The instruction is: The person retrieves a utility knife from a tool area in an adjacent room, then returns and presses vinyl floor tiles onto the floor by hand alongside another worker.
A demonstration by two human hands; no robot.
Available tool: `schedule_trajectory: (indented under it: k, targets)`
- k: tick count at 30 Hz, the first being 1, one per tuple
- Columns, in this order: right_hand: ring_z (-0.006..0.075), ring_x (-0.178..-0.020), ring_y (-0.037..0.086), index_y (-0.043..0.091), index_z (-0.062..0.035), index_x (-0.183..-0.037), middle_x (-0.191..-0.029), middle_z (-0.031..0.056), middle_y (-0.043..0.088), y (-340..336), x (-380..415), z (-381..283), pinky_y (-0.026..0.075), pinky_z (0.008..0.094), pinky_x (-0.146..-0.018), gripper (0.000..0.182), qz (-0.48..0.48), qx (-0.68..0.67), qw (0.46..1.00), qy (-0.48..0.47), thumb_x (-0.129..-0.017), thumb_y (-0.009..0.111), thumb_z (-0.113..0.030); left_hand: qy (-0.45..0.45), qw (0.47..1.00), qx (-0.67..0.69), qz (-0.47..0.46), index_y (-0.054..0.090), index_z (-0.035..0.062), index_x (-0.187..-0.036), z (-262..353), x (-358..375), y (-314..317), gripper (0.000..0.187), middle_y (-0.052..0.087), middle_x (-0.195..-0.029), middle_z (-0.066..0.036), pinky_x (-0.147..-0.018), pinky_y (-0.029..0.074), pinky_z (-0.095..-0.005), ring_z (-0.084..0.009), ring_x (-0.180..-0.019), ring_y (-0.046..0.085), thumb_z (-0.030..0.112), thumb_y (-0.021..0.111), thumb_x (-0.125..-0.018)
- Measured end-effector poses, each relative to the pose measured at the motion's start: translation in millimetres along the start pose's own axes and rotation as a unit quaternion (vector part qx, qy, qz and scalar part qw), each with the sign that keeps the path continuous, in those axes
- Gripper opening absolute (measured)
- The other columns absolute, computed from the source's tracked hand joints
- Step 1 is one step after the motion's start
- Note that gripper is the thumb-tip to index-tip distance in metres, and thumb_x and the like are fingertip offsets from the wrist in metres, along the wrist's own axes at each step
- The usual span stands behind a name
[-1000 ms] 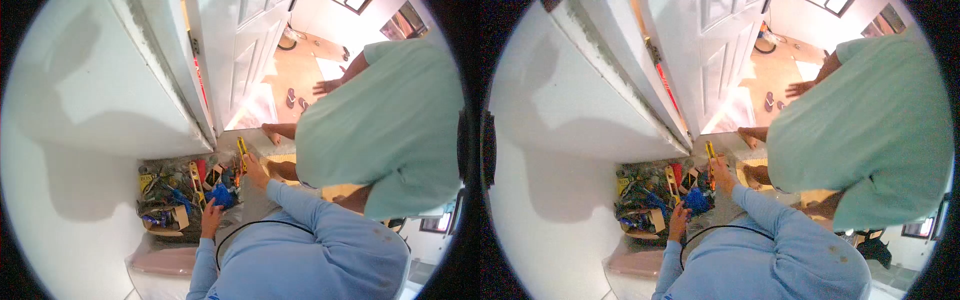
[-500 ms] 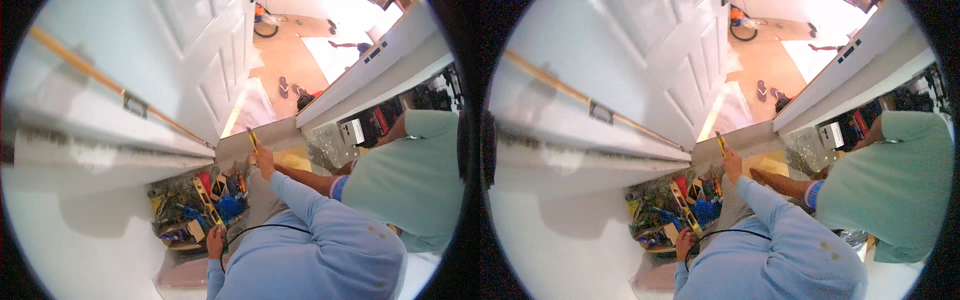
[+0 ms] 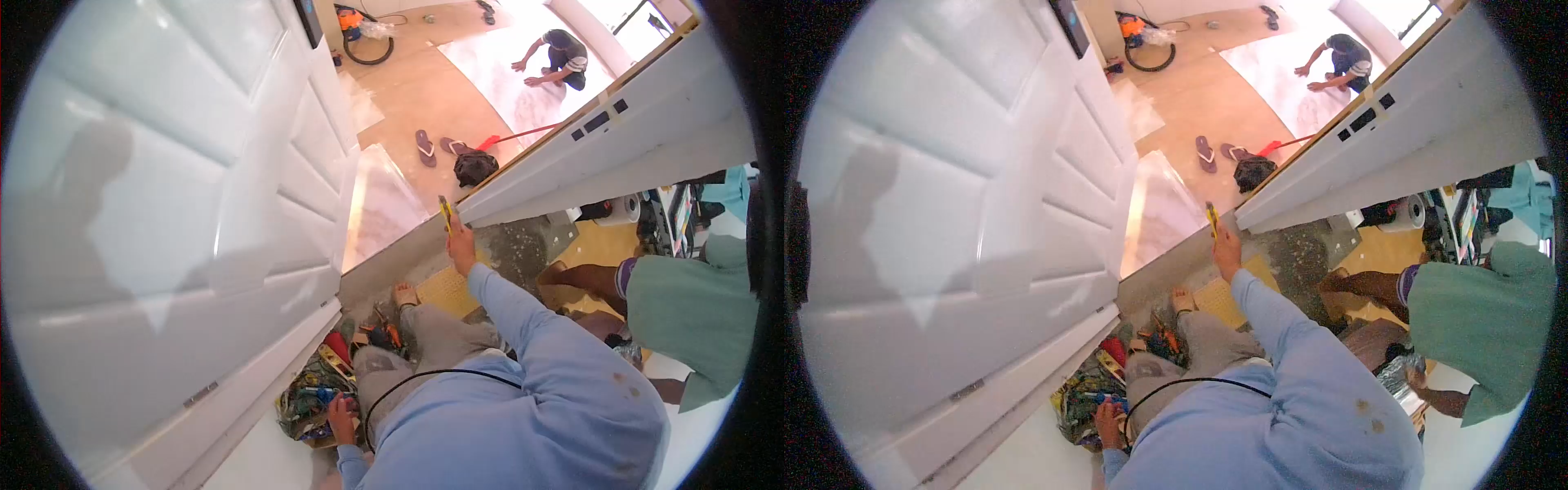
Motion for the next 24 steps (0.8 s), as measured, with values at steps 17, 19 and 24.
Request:
schedule_trajectory:
  k: [17, 19, 24]
  targets:
    - [0.0123, -0.062, 0.057, 0.061, -0.0125, -0.095, -0.075, 0.0000, 0.057, 2.6, -102.0, -74.8, 0.046, 0.0336, -0.053, 0.033, 0.043, -0.016, 0.995, 0.085, -0.103, 0.058, -0.044, 0.052, 0.971, -0.211, -0.099, 0.070, 0.0009, -0.130, 30.3, -135.2, 42.6, 0.037, 0.077, -0.114, -0.013, -0.081, 0.059, -0.0406, -0.0260, -0.098, 0.074, 0.019, 0.068, -0.099]
    - [0.0115, -0.058, 0.054, 0.062, -0.0123, -0.099, -0.072, -0.0021, 0.056, 5.6, -116.6, -107.5, 0.042, 0.0330, -0.051, 0.028, 0.059, -0.041, 0.991, 0.111, -0.103, 0.057, -0.040, 0.043, 0.984, -0.130, -0.112, 0.069, 0.0004, -0.132, 56.9, -159.8, 63.5, 0.037, 0.076, -0.113, -0.012, -0.079, 0.058, -0.0344, -0.0228, -0.096, 0.073, 0.019, 0.066, -0.099]
    - [0.0109, -0.056, 0.053, 0.062, -0.0133, -0.096, -0.076, -0.0013, 0.057, -5.8, -205.4, -126.0, 0.042, 0.0290, -0.048, 0.034, 0.039, -0.036, 0.998, 0.032, -0.105, 0.058, -0.046, 0.043, 0.987, -0.091, -0.128, 0.066, 0.0040, -0.137, 119.2, -201.0, 97.5, 0.043, 0.074, -0.104, -0.010, -0.078, 0.056, -0.0335, -0.0204, -0.088, 0.071, 0.017, 0.063, -0.096]
Point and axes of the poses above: each hand's wrist, its own x-axis away from the middle knuckle, its own y-axis out of the palm, z = x × y, the point moved 3 cm from there along -x, towards the middle knuckle
